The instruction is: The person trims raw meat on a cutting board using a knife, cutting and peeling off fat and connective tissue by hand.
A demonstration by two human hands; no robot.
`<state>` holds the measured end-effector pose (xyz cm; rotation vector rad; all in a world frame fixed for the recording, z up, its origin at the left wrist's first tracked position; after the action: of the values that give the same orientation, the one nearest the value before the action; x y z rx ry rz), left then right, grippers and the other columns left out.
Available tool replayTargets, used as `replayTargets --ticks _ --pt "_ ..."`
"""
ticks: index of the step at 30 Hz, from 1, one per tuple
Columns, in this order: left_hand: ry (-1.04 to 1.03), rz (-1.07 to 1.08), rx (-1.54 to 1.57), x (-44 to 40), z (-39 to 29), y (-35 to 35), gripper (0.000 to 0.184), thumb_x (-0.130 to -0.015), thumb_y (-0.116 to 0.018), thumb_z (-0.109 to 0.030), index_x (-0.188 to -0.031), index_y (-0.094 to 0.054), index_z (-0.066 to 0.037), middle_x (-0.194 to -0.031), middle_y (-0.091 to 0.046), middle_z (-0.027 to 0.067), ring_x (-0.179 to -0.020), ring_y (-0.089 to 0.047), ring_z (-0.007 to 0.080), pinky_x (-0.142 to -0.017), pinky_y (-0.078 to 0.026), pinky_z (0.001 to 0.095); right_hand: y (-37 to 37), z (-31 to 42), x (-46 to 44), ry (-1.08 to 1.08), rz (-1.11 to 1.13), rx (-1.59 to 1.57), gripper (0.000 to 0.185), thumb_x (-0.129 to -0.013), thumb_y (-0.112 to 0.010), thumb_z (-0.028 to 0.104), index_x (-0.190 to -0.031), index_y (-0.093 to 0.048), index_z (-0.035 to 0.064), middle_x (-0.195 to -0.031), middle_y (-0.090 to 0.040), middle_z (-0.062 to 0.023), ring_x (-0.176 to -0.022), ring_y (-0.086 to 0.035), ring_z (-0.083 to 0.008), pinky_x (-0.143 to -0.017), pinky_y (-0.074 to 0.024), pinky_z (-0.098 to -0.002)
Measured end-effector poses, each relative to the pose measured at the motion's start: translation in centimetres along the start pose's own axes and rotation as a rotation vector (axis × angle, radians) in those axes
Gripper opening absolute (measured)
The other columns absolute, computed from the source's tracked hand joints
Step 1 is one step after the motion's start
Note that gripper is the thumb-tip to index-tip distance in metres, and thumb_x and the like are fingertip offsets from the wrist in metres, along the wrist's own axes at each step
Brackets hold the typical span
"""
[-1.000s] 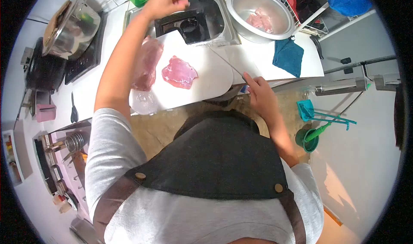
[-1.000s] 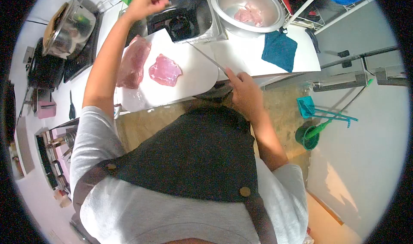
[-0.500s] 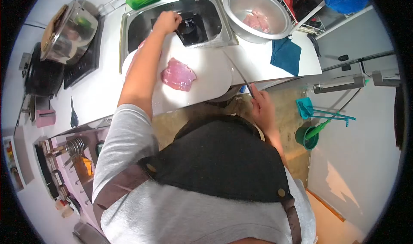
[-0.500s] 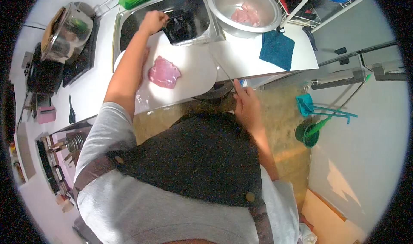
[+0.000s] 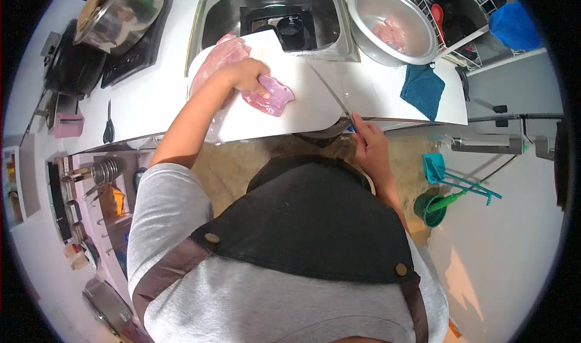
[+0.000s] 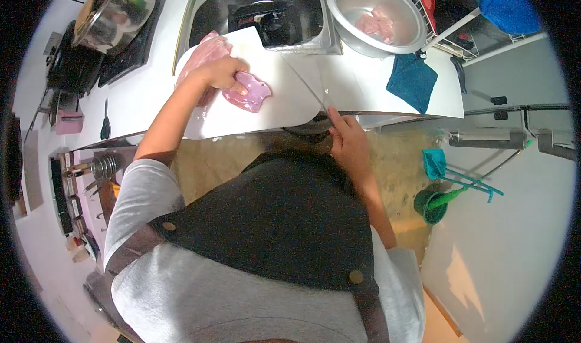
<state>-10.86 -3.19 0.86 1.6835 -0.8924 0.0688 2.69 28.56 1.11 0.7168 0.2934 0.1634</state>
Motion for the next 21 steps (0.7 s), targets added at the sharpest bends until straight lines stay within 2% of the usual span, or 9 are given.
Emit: replayTargets --ticks 3,7,9,13,15,16,17,19,21 --pt "-0.187 -0.204 0.166 0.6 0.5 -0.6 0.032 -0.069 -0.075 -0.018 -0.092 -0.058 -0.004 -0.087 -0.061 0.0097 -0.083 -0.059 0.0238 -0.073 -0.045 0.0336 0.1 -0.2 -0.2 0.021 0.007 -0.004 0.048 -0.079 -0.06 -0.001 -0.125 -0.056 0.0118 -0.089 -0.059 -0.0154 -0.075 -0.057 -0.0326 -0.067 -0.0467 -0.0379" --pt "-0.227 -0.068 0.387 1.2 -0.7 0.5 0.02 -0.074 -0.067 -0.014 -0.076 -0.05 -0.004 -0.072 -0.052 0.0073 -0.07 -0.053 0.0221 -0.066 -0.043 0.03 0.2 -1.0 0.0 -0.032 0.009 -0.038 0.048 -0.079 -0.06 -0.001 -0.125 -0.055 0.0116 -0.088 -0.059 -0.0168 -0.076 -0.058 -0.033 -0.066 -0.0467 -0.0372" --pt "-0.381 -0.232 0.431 1.3 -1.0 1.1 0.02 -0.077 -0.061 -0.009 -0.071 -0.042 -0.005 -0.064 -0.043 0.0022 -0.062 -0.045 0.0179 -0.061 -0.04 0.0271 0.3 -1.6 0.2 -0.029 -0.013 -0.059 0.048 -0.079 -0.06 -0.001 -0.125 -0.056 0.0114 -0.088 -0.059 -0.0173 -0.076 -0.058 -0.0336 -0.067 -0.0467 -0.0373" --pt "-0.134 -0.302 0.168 2.6 -0.6 3.1 0.025 -0.078 -0.061 -0.002 -0.071 -0.037 -0.006 -0.07 -0.043 0.0011 -0.064 -0.044 0.0112 -0.059 -0.037 0.0257 0.8 -2.1 0.6 -0.048 -0.035 -0.059 0.049 -0.079 -0.059 -0.003 -0.126 -0.055 0.0113 -0.088 -0.06 -0.0185 -0.076 -0.058 -0.0352 -0.067 -0.0466 -0.0371" --pt "-0.238 -0.567 0.494 3.6 -1.5 3.9 0.018 -0.081 -0.059 -0.011 -0.072 -0.043 -0.007 -0.061 -0.058 0.0015 -0.057 -0.059 0.0167 -0.058 -0.043 0.027 0.7 -2.4 0.8 -0.054 -0.027 -0.058 0.049 -0.079 -0.059 -0.002 -0.126 -0.055 0.0116 -0.089 -0.06 -0.0185 -0.076 -0.058 -0.0353 -0.067 -0.0467 -0.0375" --pt "-0.209 -0.553 0.456 3.7 -1.5 3.9 0.014 -0.08 -0.06 -0.016 -0.076 -0.05 -0.008 -0.077 -0.067 0.0045 -0.073 -0.066 0.0184 -0.064 -0.046 0.03 0.6 -2.5 0.9 -0.058 -0.016 -0.058 0.049 -0.079 -0.059 -0.002 -0.127 -0.055 0.0119 -0.089 -0.06 -0.0186 -0.076 -0.058 -0.0354 -0.067 -0.0467 -0.0379" --pt "-0.203 -0.554 0.459 4.1 -1.9 3.9 0.014 -0.08 -0.06 -0.016 -0.076 -0.05 -0.008 -0.077 -0.067 0.0045 -0.073 -0.066 0.0184 -0.064 -0.046 0.03 0.5 -2.6 1.0 -0.057 -0.011 -0.059 0.049 -0.079 -0.059 -0.002 -0.127 -0.055 0.0119 -0.089 -0.06 -0.0186 -0.076 -0.058 -0.0354 -0.067 -0.0467 -0.0379" --pt "-0.129 -0.715 -0.123 5.3 -4.1 4.7 0.008 -0.08 -0.06 -0.017 -0.085 -0.059 -0.011 -0.083 -0.067 0.0053 -0.083 -0.065 0.0197 -0.073 -0.047 0.0348 0.2 -2.6 1.0 -0.027 0.022 -0.01 0.049 -0.08 -0.059 0.001 -0.127 -0.054 0.0132 -0.089 -0.06 -0.0175 -0.075 -0.058 -0.0348 -0.066 -0.0469 -0.0389" --pt "-0.209 -0.732 -0.184 4.6 -3.7 3.2 0.027 -0.074 -0.066 -0.021 -0.099 -0.063 -0.012 -0.087 -0.066 0.0106 -0.09 -0.063 0.0228 -0.081 -0.045 0.0398 -0.3 -2.7 1.0 -0.053 0.053 0.006 0.05 -0.08 -0.06 0.002 -0.128 -0.054 0.0141 -0.089 -0.06 -0.0168 -0.075 -0.058 -0.0344 -0.066 -0.047 -0.0392"
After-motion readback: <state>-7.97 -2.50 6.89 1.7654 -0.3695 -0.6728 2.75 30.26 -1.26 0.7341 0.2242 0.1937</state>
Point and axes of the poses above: each hand's wrist, its own x-axis away from the middle knuckle, its own y-axis out of the back of the hand, z = x × y, the point moved 3 cm from there along -x, towards the middle knuckle
